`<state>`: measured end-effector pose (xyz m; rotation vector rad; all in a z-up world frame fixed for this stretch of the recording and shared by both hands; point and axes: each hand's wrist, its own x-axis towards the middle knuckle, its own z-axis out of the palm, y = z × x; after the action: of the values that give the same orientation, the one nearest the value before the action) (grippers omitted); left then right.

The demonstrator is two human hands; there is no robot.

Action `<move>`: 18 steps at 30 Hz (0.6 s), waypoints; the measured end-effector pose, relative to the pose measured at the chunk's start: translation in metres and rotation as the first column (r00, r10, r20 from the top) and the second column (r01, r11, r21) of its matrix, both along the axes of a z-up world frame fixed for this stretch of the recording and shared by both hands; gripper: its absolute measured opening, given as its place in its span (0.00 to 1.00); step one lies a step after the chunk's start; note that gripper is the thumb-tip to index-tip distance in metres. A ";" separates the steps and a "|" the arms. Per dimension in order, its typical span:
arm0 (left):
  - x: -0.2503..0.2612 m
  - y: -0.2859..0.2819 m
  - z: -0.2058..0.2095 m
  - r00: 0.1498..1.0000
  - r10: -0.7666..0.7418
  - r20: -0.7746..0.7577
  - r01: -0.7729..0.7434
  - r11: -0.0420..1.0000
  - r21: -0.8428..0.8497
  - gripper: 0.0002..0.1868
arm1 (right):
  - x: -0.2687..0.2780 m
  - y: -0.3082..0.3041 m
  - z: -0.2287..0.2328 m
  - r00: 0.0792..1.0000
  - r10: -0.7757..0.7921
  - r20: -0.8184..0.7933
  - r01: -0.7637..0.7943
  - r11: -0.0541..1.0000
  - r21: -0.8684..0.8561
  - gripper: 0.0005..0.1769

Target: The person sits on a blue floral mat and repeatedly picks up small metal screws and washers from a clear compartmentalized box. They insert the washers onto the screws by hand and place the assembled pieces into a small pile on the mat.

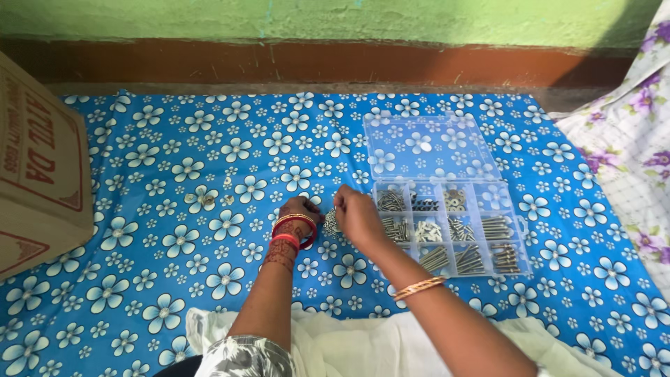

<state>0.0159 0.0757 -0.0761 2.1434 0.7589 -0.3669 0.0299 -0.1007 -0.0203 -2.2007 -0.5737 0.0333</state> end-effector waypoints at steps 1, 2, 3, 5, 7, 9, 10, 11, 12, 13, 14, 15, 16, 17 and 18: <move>0.001 0.000 0.003 1.000 0.002 -0.019 -0.002 1.000 -0.001 0.19 | 0.001 -0.002 0.014 1.000 0.005 -0.029 -0.003 0.997 0.072 0.06; 0.002 -0.001 0.005 0.999 0.003 -0.038 -0.003 1.000 -0.001 0.19 | 0.002 -0.011 0.027 0.999 0.017 0.032 -0.020 0.996 0.092 0.07; 0.003 -0.001 0.008 0.999 -0.004 -0.036 0.004 1.000 -0.003 0.19 | 0.005 -0.028 0.039 0.995 0.031 0.095 -0.041 0.993 0.110 0.07; 0.003 -0.002 0.012 0.999 -0.020 -0.035 0.019 1.000 -0.008 0.19 | 0.018 -0.073 0.057 0.985 0.030 0.168 -0.048 0.993 0.104 0.07; 0.000 -0.004 0.021 0.998 -0.048 -0.034 0.049 0.998 0.050 0.19 | 0.031 -0.131 0.070 0.996 0.017 0.091 -0.032 0.985 0.169 0.07; -0.002 -0.008 0.035 0.996 -0.074 -0.049 0.078 0.992 0.101 0.18 | 0.044 -0.192 0.079 0.992 -0.123 -0.009 0.123 0.982 0.143 0.08; -0.003 -0.012 0.042 0.994 -0.086 -0.066 0.093 0.988 0.122 0.18 | 0.050 -0.221 0.080 0.983 -0.176 -0.053 0.183 0.963 0.199 0.09; -0.005 -0.014 0.050 0.992 -0.097 -0.085 0.108 0.983 0.145 0.18 | 0.054 -0.249 0.078 0.969 -0.224 -0.101 0.243 0.936 0.255 0.09; -0.005 -0.015 0.056 0.989 -0.102 -0.103 0.120 0.977 0.176 0.18 | 0.059 -0.272 0.073 0.952 -0.275 -0.136 0.304 0.904 0.301 0.08; -0.007 -0.018 0.061 0.986 -0.111 -0.124 0.135 0.969 0.206 0.18 | 0.064 -0.290 0.063 0.929 -0.325 -0.175 0.367 0.865 0.343 0.08; -0.007 -0.021 0.064 0.982 -0.119 -0.144 0.151 0.960 0.236 0.18 | 0.072 -0.301 0.052 0.922 -0.343 -0.181 0.386 0.859 0.338 0.07; -0.007 -0.024 0.066 0.981 -0.142 -0.134 0.173 0.950 0.259 0.18 | 0.080 -0.314 0.044 0.912 -0.366 -0.185 0.408 0.851 0.331 0.07; -0.010 -0.024 0.068 0.979 -0.165 -0.123 0.194 0.939 0.283 0.18 | 0.087 -0.322 0.036 0.902 -0.389 -0.188 0.431 0.842 0.324 0.07; -0.007 -0.024 0.070 0.976 -0.188 -0.107 0.213 0.927 0.308 0.18 | 0.093 -0.324 0.027 0.905 -0.377 -0.199 0.423 0.846 0.323 0.06; -0.002 -0.026 0.073 0.974 -0.184 -0.132 0.217 0.924 0.314 0.19 | 0.098 -0.320 0.018 0.908 -0.364 -0.209 0.416 0.851 0.322 0.06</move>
<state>0.0141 0.0498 -0.0032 2.5430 0.6946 -0.4874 0.1283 -0.4211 -0.0021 -1.8947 -0.0329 -0.1235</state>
